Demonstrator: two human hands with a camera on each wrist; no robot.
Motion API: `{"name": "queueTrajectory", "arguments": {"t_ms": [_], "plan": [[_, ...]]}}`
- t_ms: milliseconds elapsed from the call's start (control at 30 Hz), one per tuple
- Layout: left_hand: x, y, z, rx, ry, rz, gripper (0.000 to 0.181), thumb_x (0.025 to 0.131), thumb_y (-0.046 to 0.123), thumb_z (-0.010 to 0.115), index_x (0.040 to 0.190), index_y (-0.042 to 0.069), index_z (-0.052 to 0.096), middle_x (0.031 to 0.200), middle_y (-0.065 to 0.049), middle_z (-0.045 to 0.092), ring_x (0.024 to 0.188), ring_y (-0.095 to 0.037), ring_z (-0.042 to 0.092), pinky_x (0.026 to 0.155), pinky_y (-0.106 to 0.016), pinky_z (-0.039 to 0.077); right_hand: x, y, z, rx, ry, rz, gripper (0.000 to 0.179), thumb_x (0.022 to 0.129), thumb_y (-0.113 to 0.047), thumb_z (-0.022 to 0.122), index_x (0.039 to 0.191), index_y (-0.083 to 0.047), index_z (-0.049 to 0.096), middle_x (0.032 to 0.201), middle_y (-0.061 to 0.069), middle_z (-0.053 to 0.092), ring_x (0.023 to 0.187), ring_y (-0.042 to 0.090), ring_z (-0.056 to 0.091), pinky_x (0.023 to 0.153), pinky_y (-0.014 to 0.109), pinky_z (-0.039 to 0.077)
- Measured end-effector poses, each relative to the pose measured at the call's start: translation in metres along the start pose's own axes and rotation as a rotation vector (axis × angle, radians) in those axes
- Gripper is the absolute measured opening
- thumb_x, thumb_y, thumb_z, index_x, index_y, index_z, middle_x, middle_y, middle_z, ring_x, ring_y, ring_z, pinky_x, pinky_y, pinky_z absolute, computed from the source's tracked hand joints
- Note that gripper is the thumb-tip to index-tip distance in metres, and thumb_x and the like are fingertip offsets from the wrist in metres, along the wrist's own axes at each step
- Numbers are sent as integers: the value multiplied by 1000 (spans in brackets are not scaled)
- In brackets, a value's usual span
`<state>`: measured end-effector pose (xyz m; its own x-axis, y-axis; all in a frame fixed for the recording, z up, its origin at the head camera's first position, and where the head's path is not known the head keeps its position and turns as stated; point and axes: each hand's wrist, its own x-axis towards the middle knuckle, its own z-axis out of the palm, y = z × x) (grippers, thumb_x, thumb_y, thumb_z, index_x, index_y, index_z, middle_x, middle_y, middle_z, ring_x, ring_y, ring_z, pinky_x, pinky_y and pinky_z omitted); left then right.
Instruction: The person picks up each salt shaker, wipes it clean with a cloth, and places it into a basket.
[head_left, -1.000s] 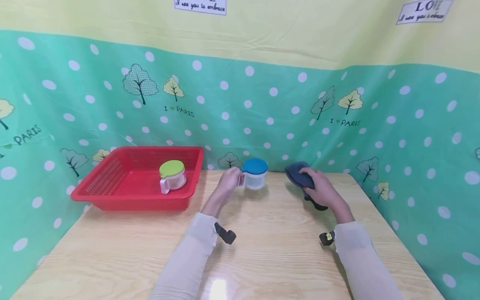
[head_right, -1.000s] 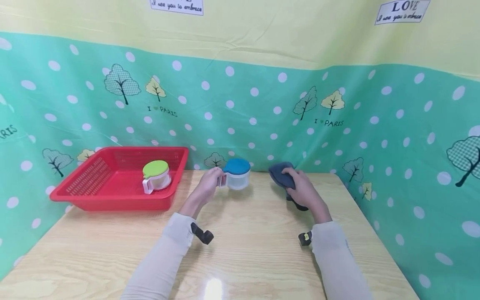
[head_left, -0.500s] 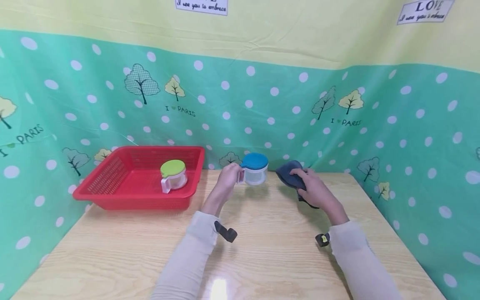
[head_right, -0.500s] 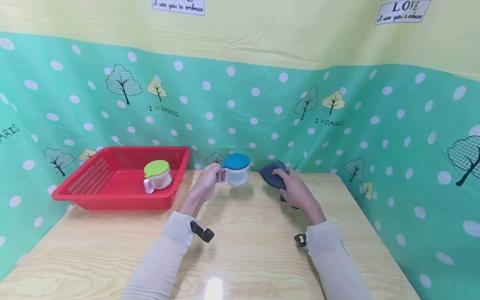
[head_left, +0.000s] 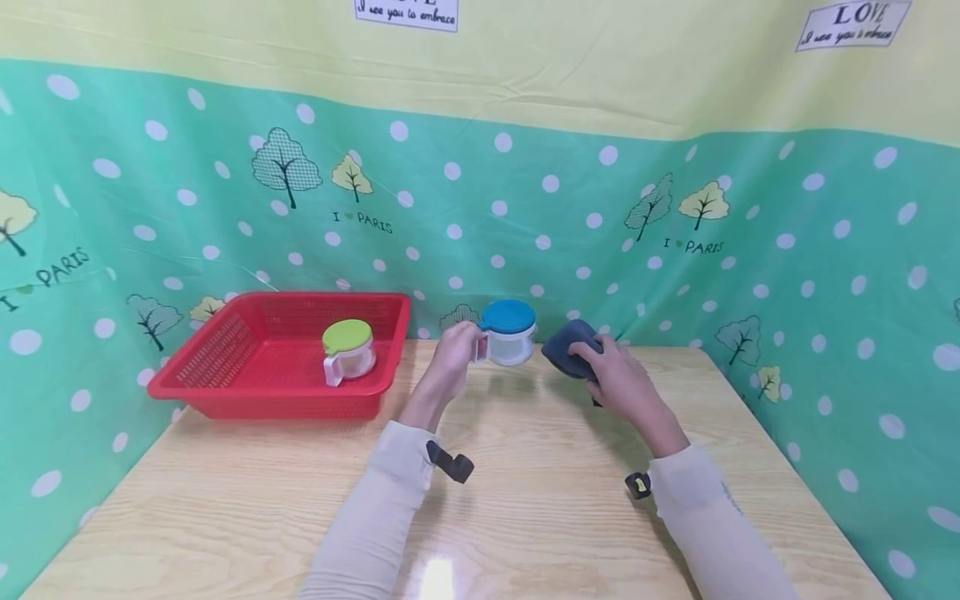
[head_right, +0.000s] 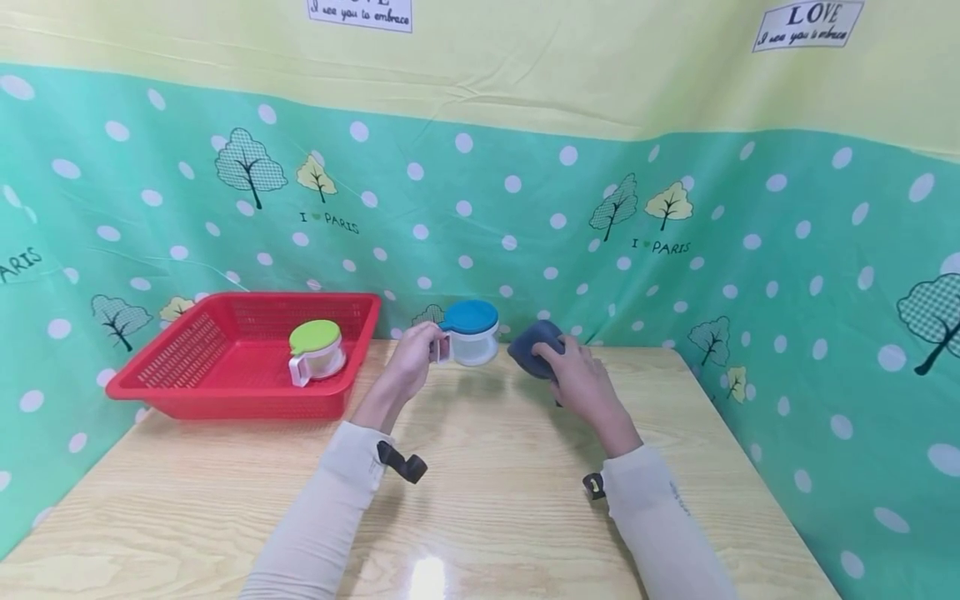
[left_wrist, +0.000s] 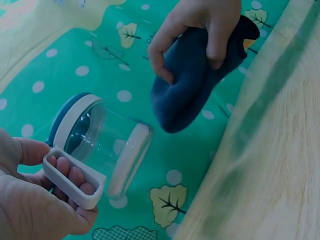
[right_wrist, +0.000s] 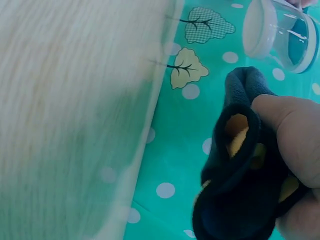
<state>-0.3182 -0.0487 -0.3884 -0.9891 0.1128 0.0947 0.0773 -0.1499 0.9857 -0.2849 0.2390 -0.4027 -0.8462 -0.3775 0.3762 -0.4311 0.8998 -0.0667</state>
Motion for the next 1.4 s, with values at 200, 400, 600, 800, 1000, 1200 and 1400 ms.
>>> {"name": "queueTrajectory", "arguments": {"t_ms": [200, 400, 600, 800, 1000, 1200, 1400], "plan": [[1, -1, 1, 11, -2, -3, 15, 94, 6, 48, 81, 6, 53, 89, -5, 51, 95, -22, 47, 95, -41, 34, 1, -2, 4, -62, 15, -13, 54, 85, -9, 81, 131, -23, 58, 128, 31, 52, 102, 51, 59, 82, 64, 51], [1, 0, 3, 4, -10, 8, 16, 95, 7, 47, 80, 5, 53, 85, -5, 51, 92, -21, 45, 92, -40, 34, 0, -4, 6, -54, -1, -5, 55, 84, -10, 83, 130, -27, 57, 131, 31, 50, 106, 52, 54, 83, 65, 49], [0, 1, 5, -16, -16, 7, 15, 94, 6, 49, 80, 6, 54, 84, -4, 52, 89, -20, 46, 91, -38, 36, -1, -5, 8, -54, 12, -23, 55, 83, -9, 83, 128, -27, 58, 129, 30, 50, 103, 51, 54, 79, 64, 50], [-2, 1, 8, -9, -19, 21, 17, 94, 5, 48, 78, 6, 53, 82, -4, 51, 89, -20, 47, 90, -37, 36, 1, -9, 9, -58, 3, -51, 55, 83, -9, 84, 129, -27, 59, 129, 28, 51, 105, 49, 53, 79, 63, 50], [-2, 1, 9, -11, -17, 30, 17, 94, 4, 46, 78, 5, 52, 78, -4, 51, 85, -20, 46, 88, -37, 36, 1, -12, 11, -55, 0, -67, 55, 83, -8, 83, 129, -28, 59, 130, 28, 51, 105, 47, 51, 79, 62, 50], [-1, -2, 10, -4, -20, 20, 16, 94, 5, 47, 79, 6, 52, 81, -4, 51, 90, -21, 47, 92, -39, 35, 3, -14, 13, -64, 6, -82, 54, 84, -8, 81, 128, -28, 59, 130, 28, 51, 105, 48, 53, 77, 62, 51], [0, -4, 11, -6, -20, 15, 16, 94, 6, 48, 79, 7, 51, 82, -4, 51, 95, -22, 47, 97, -43, 34, 3, -18, 14, -61, 21, -98, 52, 83, -7, 81, 127, -27, 61, 130, 29, 52, 107, 50, 54, 76, 62, 52]]}}
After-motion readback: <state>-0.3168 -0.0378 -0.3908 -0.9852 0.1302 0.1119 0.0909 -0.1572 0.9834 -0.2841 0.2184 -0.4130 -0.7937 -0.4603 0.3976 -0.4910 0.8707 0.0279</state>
